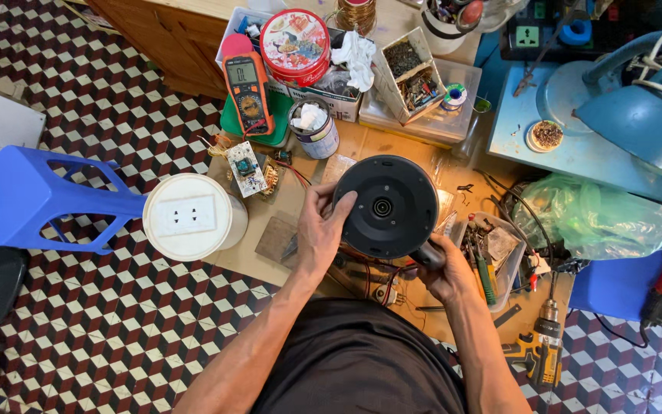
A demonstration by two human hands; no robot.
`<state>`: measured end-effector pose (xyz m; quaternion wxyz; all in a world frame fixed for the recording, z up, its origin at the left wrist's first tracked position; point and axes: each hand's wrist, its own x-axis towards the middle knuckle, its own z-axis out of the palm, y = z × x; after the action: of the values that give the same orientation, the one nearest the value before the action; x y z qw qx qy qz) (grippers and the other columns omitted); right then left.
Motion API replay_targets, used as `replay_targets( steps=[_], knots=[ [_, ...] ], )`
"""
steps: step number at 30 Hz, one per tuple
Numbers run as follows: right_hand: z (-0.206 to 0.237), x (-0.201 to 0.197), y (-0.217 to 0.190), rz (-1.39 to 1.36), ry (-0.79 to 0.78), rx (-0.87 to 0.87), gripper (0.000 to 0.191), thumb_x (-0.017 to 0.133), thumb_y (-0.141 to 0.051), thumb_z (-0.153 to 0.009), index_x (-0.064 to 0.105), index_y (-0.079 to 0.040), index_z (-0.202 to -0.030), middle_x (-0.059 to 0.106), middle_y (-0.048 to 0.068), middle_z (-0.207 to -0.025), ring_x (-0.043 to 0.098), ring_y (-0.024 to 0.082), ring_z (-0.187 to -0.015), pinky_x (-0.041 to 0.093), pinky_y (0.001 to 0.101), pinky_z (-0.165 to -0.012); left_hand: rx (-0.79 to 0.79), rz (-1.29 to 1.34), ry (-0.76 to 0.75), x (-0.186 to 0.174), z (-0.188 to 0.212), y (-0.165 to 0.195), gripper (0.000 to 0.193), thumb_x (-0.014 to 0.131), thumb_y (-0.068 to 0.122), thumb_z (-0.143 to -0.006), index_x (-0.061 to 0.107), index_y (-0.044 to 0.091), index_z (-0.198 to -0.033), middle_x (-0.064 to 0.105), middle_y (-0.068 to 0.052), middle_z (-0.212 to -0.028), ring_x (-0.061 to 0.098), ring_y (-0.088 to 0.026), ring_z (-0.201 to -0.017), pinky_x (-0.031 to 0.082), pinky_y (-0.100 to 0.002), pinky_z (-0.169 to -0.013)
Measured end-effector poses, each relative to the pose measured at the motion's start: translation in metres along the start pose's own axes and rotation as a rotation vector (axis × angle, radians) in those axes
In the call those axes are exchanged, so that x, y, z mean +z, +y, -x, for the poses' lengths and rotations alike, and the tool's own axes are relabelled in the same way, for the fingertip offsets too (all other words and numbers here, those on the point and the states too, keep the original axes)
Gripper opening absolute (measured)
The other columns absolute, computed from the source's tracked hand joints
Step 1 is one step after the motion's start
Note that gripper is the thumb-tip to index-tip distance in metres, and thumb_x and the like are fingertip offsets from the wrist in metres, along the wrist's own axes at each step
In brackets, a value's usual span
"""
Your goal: The person repairs an electric kettle at a cluttered workbench. They handle the kettle body and its base, unplug and reposition the power cord, separate the kettle from its heating base, and use a cordless drill to work on the base assembly before lifting the kettle body back off the base.
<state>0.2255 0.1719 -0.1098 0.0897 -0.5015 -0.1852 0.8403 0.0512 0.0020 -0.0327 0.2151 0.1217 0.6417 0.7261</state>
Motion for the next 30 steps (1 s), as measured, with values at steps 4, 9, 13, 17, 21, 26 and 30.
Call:
replay_targets(
  steps=[4, 9, 13, 17, 21, 26, 30],
  knots=[
    [-0.035, -0.002, 0.011, 0.02, -0.012, 0.128, 0.025, 0.063, -0.023, -0.095, 0.054, -0.005, -0.109, 0.062, 0.013, -0.088, 0.055, 0.013, -0.054, 0.045, 0.0194, -0.037, 0.096, -0.248, -0.009, 0.007, 0.005, 0.023, 0.045, 0.074, 0.028, -0.095, 0.055, -0.001, -0.125, 0.072, -0.013, -0.115, 0.07, -0.016, -0.105, 0.057, -0.03, -0.09],
    [-0.048, 0.0, 0.017, 0.051, -0.058, 0.21, 0.02, 0.058, -0.022, -0.096, 0.055, -0.002, -0.1, 0.061, 0.014, -0.08, 0.053, 0.011, -0.051, 0.035, 0.0175, -0.029, 0.083, -0.283, 0.024, 0.009, 0.01, 0.028, 0.046, 0.075, 0.023, -0.093, 0.055, -0.001, -0.128, 0.072, -0.014, -0.116, 0.069, -0.019, -0.106, 0.056, -0.033, -0.091],
    [-0.05, -0.004, 0.02, 0.016, -0.115, 0.249, 0.024, 0.055, -0.024, -0.099, 0.055, 0.0, -0.098, 0.06, 0.014, -0.077, 0.051, 0.011, -0.048, 0.035, 0.018, -0.028, 0.086, -0.302, 0.025, 0.01, 0.01, 0.025, 0.047, 0.075, 0.022, -0.093, 0.055, -0.001, -0.129, 0.071, -0.014, -0.116, 0.069, -0.019, -0.107, 0.056, -0.033, -0.092],
    [-0.052, -0.008, 0.022, 0.042, -0.152, 0.261, 0.023, 0.05, -0.017, -0.099, 0.056, 0.005, -0.096, 0.062, 0.017, -0.077, 0.049, 0.011, -0.046, 0.036, 0.019, -0.029, 0.081, -0.351, 0.018, 0.012, 0.009, 0.022, 0.047, 0.074, 0.023, -0.093, 0.053, -0.001, -0.129, 0.07, -0.014, -0.115, 0.07, -0.02, -0.105, 0.057, -0.034, -0.091],
    [-0.052, -0.009, 0.027, 0.017, -0.103, 0.255, 0.023, 0.05, -0.02, -0.102, 0.055, 0.002, -0.096, 0.063, 0.017, -0.077, 0.052, 0.011, -0.046, 0.036, 0.0186, -0.03, 0.118, -0.39, -0.002, 0.012, 0.007, 0.022, 0.048, 0.074, 0.022, -0.094, 0.051, -0.001, -0.129, 0.067, -0.015, -0.117, 0.068, -0.021, -0.107, 0.057, -0.035, -0.092],
    [-0.051, -0.006, 0.031, 0.03, -0.116, 0.319, 0.028, 0.049, -0.025, -0.102, 0.056, 0.003, -0.099, 0.065, 0.02, -0.074, 0.05, 0.012, -0.043, 0.037, 0.0192, -0.03, 0.042, -0.364, 0.023, 0.014, 0.005, 0.023, 0.051, 0.076, 0.023, -0.091, 0.051, 0.0, -0.129, 0.069, -0.014, -0.115, 0.07, -0.019, -0.103, 0.058, -0.034, -0.088],
    [-0.05, -0.004, 0.033, 0.061, -0.125, 0.294, 0.027, 0.048, -0.025, -0.104, 0.057, 0.001, -0.104, 0.067, 0.02, -0.076, 0.052, 0.011, -0.044, 0.039, 0.0193, -0.031, 0.036, -0.347, 0.027, 0.014, 0.004, 0.022, 0.052, 0.077, 0.023, -0.09, 0.051, -0.001, -0.129, 0.07, -0.014, -0.114, 0.07, -0.019, -0.103, 0.058, -0.033, -0.088]
  ],
)
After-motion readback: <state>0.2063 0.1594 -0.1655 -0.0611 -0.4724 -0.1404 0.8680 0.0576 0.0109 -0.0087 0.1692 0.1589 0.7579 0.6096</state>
